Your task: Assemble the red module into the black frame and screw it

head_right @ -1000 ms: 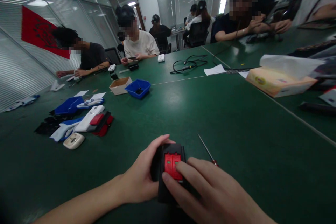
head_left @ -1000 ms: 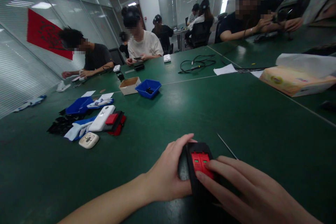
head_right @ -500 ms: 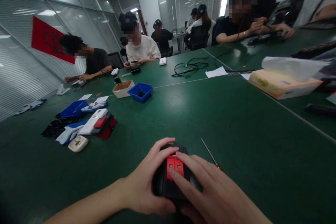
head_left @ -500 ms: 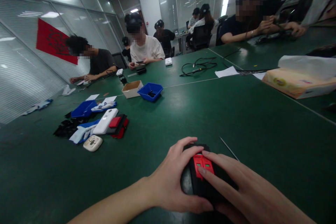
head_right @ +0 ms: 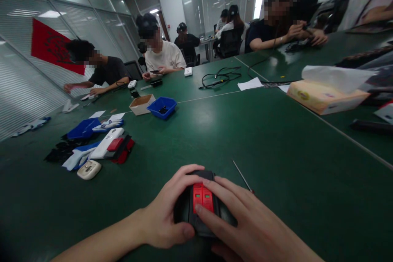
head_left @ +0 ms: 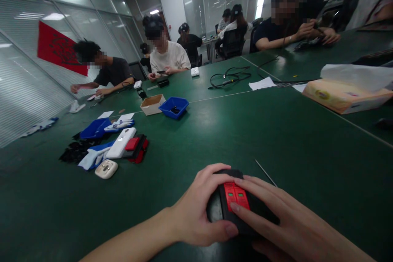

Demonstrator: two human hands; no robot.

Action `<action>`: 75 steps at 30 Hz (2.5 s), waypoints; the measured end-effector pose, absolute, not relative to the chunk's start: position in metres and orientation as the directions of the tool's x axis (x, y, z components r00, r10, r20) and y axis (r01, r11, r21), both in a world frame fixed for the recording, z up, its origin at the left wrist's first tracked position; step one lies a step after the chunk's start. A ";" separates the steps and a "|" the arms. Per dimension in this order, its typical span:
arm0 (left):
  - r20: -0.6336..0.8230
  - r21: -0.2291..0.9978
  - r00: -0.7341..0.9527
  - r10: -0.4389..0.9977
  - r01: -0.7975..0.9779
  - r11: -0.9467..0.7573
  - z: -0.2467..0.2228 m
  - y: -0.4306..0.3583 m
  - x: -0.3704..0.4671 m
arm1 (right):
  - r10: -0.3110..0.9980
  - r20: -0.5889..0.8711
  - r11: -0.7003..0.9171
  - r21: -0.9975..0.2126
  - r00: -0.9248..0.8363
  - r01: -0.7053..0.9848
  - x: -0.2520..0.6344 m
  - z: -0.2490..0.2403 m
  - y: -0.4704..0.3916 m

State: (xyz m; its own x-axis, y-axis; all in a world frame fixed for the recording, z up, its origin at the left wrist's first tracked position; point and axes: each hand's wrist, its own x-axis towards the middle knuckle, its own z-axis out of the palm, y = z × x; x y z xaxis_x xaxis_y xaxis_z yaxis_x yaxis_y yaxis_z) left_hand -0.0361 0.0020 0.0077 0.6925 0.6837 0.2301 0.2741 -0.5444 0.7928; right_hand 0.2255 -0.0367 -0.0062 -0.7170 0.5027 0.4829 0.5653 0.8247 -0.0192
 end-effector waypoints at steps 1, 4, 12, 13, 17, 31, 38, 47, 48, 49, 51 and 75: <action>0.233 0.795 0.683 0.692 0.276 -0.540 0.008 0.001 -0.035 | 0.490 0.488 0.830 -0.008 -0.722 0.558 0.227 -0.007 -0.036; 0.239 0.798 0.665 0.708 0.280 -0.533 0.009 0.000 -0.033 | 0.462 0.502 0.842 0.010 -0.731 0.539 0.229 -0.009 -0.035; 0.241 0.735 0.699 0.673 0.321 -0.597 0.012 -0.004 -0.030 | 0.449 0.523 0.849 0.003 -0.725 0.528 0.228 -0.015 -0.039; 0.237 0.736 0.696 0.678 0.327 -0.593 0.011 -0.004 -0.030 | 0.459 0.510 0.847 -0.004 -0.728 0.532 0.228 -0.016 -0.040; 0.220 0.714 0.696 0.683 0.362 -0.599 0.013 -0.001 -0.035 | 0.543 0.467 0.800 -0.037 -0.698 0.599 0.228 -0.025 -0.039; 0.058 0.439 0.692 0.720 0.630 -0.641 0.021 0.036 -0.070 | 0.624 0.393 0.757 -0.093 -0.675 0.647 0.223 -0.010 -0.035; 0.096 0.496 0.715 0.692 0.569 -0.656 0.022 0.033 -0.070 | 0.632 0.436 0.749 -0.133 -0.640 0.649 0.222 -0.011 -0.035; 0.176 0.454 0.756 0.631 0.506 -0.733 0.018 0.033 -0.067 | 0.596 0.484 0.760 -0.084 -0.640 0.644 0.223 -0.024 -0.032; 0.179 0.458 0.746 0.642 0.515 -0.725 0.017 0.033 -0.067 | 0.598 0.488 0.758 -0.087 -0.636 0.646 0.224 -0.025 -0.032; 0.184 0.465 0.738 0.649 0.517 -0.719 0.016 0.033 -0.068 | 0.602 0.478 0.758 -0.089 -0.640 0.647 0.224 -0.025 -0.032; 0.208 0.476 0.730 0.650 0.505 -0.720 0.016 0.033 -0.068 | 0.607 0.451 0.759 -0.086 -0.654 0.645 0.224 -0.023 -0.032; 0.042 0.167 0.770 0.637 0.623 -0.764 0.016 0.032 -0.065 | 0.552 0.540 0.812 -0.175 -0.635 0.557 0.229 -0.039 -0.024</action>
